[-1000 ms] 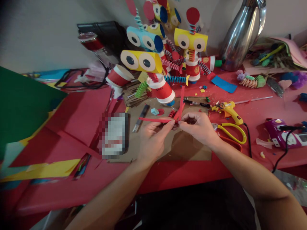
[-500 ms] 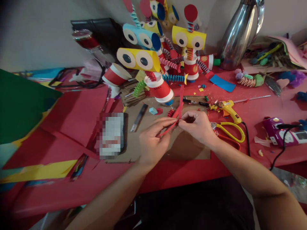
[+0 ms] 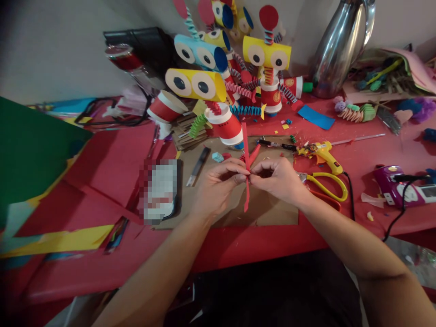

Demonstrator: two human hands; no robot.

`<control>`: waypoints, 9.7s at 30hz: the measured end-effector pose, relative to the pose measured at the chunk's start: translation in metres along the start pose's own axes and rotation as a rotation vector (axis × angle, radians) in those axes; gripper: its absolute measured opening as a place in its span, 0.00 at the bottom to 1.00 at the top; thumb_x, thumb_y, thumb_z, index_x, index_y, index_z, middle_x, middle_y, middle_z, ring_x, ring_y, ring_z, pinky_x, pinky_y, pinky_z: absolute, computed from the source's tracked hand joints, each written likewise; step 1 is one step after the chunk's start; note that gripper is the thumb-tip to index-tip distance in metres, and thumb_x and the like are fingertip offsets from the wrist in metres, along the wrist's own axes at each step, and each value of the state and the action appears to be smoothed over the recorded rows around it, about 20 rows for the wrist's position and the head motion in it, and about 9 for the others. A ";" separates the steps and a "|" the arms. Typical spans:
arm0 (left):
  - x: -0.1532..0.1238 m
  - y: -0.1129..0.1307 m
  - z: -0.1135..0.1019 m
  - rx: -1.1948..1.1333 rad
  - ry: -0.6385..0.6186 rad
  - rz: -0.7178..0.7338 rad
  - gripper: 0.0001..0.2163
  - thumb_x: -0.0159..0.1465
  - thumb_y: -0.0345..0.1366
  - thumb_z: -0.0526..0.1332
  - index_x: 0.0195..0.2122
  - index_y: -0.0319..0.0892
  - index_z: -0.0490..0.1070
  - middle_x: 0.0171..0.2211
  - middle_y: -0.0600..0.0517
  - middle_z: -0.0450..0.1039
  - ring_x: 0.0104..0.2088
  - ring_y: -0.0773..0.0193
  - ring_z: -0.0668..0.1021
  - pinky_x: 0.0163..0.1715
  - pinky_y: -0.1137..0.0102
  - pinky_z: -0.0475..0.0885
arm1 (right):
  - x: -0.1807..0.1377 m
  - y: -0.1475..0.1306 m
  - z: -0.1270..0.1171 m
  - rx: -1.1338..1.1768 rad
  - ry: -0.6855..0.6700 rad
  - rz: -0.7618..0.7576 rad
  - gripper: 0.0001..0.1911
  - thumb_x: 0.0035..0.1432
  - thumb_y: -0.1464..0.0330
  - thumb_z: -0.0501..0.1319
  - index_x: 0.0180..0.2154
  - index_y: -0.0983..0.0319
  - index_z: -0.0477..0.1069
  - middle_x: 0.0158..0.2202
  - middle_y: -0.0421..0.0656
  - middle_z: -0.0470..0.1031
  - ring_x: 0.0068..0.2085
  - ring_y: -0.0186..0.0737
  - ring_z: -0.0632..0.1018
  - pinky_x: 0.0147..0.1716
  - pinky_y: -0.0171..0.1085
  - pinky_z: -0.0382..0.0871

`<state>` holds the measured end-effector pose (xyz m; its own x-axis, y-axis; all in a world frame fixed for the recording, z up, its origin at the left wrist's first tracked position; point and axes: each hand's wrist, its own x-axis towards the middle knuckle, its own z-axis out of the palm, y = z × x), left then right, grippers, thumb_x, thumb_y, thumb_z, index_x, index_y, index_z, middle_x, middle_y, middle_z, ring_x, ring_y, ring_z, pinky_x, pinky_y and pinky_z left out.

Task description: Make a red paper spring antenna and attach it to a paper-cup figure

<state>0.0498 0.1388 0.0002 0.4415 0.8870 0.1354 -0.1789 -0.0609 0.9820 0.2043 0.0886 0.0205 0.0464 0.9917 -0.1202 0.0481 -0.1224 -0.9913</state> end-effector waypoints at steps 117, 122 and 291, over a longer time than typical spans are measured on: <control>-0.006 0.004 0.020 -0.429 0.303 -0.482 0.08 0.40 0.31 0.75 0.19 0.42 0.77 0.20 0.55 0.78 0.23 0.69 0.78 0.28 0.74 0.74 | 0.001 0.008 0.005 -0.038 0.115 -0.117 0.10 0.50 0.62 0.62 0.24 0.61 0.73 0.24 0.39 0.73 0.27 0.32 0.71 0.28 0.33 0.64; -0.004 0.000 0.012 -0.489 0.183 -0.518 0.06 0.45 0.26 0.73 0.23 0.41 0.79 0.24 0.53 0.80 0.25 0.69 0.78 0.31 0.73 0.74 | 0.003 0.004 0.001 -0.023 0.103 -0.049 0.10 0.48 0.61 0.63 0.24 0.61 0.73 0.23 0.38 0.73 0.26 0.31 0.70 0.26 0.33 0.63; -0.006 -0.002 0.017 -0.405 0.233 -0.342 0.09 0.44 0.34 0.76 0.24 0.41 0.78 0.24 0.55 0.78 0.25 0.70 0.78 0.31 0.74 0.76 | 0.005 0.011 0.002 0.171 0.151 -0.020 0.11 0.41 0.62 0.74 0.26 0.61 0.80 0.27 0.41 0.81 0.30 0.37 0.79 0.33 0.37 0.74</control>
<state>0.0627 0.1254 -0.0004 0.3368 0.9054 -0.2585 -0.4028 0.3867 0.8296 0.2027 0.0921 0.0088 0.1962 0.9750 -0.1039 -0.1186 -0.0816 -0.9896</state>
